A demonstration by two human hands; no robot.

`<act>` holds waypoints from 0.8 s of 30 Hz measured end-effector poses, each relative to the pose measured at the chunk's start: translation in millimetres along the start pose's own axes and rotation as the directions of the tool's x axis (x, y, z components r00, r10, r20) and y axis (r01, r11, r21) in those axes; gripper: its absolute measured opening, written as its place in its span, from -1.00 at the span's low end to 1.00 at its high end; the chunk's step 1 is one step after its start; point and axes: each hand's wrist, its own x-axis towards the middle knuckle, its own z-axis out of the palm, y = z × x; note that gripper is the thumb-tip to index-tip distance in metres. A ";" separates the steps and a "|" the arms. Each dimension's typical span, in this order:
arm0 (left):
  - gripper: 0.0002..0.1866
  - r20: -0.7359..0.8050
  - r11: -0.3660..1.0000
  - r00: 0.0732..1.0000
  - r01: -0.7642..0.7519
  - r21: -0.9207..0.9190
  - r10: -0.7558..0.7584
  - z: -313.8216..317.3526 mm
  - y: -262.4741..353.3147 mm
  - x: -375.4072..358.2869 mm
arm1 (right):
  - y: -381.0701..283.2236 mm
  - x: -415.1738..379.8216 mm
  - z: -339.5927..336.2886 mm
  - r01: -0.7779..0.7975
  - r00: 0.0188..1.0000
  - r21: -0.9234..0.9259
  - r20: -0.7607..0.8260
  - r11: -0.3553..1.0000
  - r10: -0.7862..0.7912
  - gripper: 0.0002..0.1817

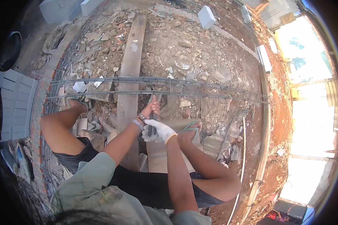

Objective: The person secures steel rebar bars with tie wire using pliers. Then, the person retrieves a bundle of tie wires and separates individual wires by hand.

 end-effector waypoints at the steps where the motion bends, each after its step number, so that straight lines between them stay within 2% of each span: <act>1: -0.52 0.105 0.965 0.994 0.046 -0.257 -0.019 -3.2 1.0 4.2 | -1.8 -0.6 -0.4 0.024 0.999 0.115 0.042 0.993 -0.030 -0.54; 3: -0.51 0.225 0.937 0.973 0.124 -0.327 -0.050 -9.0 2.1 12.7 | -1.9 -1.1 -1.4 0.053 0.988 0.342 0.116 0.938 -0.098 -0.61; 5: -0.50 0.291 0.905 0.953 0.199 -0.376 -0.089 -16.9 1.5 16.8 | 6.1 7.6 -5.1 0.104 0.982 0.362 0.112 0.926 -0.154 -0.67; 6: -0.56 0.306 0.922 0.946 0.209 -0.325 -0.106 -14.9 0.4 16.3 | 13.2 15.5 -11.5 0.108 0.984 0.387 0.089 0.916 -0.154 -0.67; 7: -0.58 0.176 0.969 0.982 0.114 -0.221 -0.075 -1.7 -3.9 11.1 | 17.6 21.6 -15.6 0.112 0.986 0.412 0.068 0.904 -0.152 -0.66; 8: -0.61 0.045 0.994 0.999 0.031 -0.101 -0.027 10.7 -10.0 4.1 | 22.7 27.2 -19.9 0.174 0.983 0.194 -0.093 0.966 -0.158 -0.58; 9: -0.62 -0.081 0.999 0.996 -0.033 0.034 0.035 18.7 -14.7 -0.4 | 20.5 20.1 -14.6 0.232 0.927 -0.137 -0.270 0.963 -0.262 -0.55; 10: -0.61 -0.100 0.982 0.985 -0.123 0.140 0.138 18.3 -18.3 -1.9 | 13.4 5.3 -3.8 0.211 0.824 -0.457 -0.392 0.864 -0.408 -0.52; 11: -0.59 -0.182 0.944 0.966 -0.125 0.306 0.187 18.9 -19.2 -2.3 | 10.0 -3.5 2.4 0.105 0.690 -0.720 -0.444 0.686 -0.572 -0.49; 12: -0.56 -0.248 0.879 0.936 -0.110 0.464 0.248 28.9 -21.8 -4.9 | 13.0 1.5 1.7 -0.077 0.556 -0.808 -0.521 0.584 -0.647 -0.46; 13: -0.54 -0.300 0.792 0.899 -0.080 0.605 0.320 37.4 -25.8 -7.5 | 18.7 4.4 1.2 -0.078 0.528 -0.806 -0.533 0.587 -0.661 -0.48; 15: -0.52 -0.350 0.671 0.804 -0.081 0.737 0.481 48.0 -35.2 -7.6 | 28.8 4.7 4.1 -0.078 0.475 -0.811 -0.542 0.580 -0.693 -0.51; 17: -0.51 -0.334 0.546 0.714 -0.080 0.834 0.615 50.2 -42.2 -13.2 | 30.5 2.8 10.9 -0.053 0.508 -0.815 -0.519 0.577 -0.687 -0.47; 18: -0.51 -0.334 0.533 0.647 -0.133 0.835 0.685 48.2 -46.6 -17.6 | 32.2 0.7 14.3 -0.041 0.523 -0.814 -0.512 0.580 -0.681 -0.45; 21: -0.50 -0.332 0.463 0.412 -0.274 0.843 0.848 33.5 -59.3 -29.1 | 52.5 11.1 9.4 -0.026 0.389 -0.964 -0.253 0.264 -0.886 -0.42; 22: -0.49 -0.339 0.446 0.356 -0.284 0.849 0.871 31.6 -59.5 -35.7 | 58.1 22.5 6.3 0.085 0.443 -0.958 -0.209 0.272 -0.872 -0.44; 23: -0.49 -0.324 0.418 0.357 -0.226 0.880 0.876 29.9 -54.2 -44.9 | 63.6 35.1 4.1 0.194 0.491 -0.939 -0.158 0.285 -0.856 -0.46; 24: -0.49 -0.309 0.387 0.358 -0.169 0.907 0.881 30.0 -46.8 -56.8 | 63.9 35.1 12.5 0.229 0.545 -0.919 -0.153 0.322 -0.824 -0.48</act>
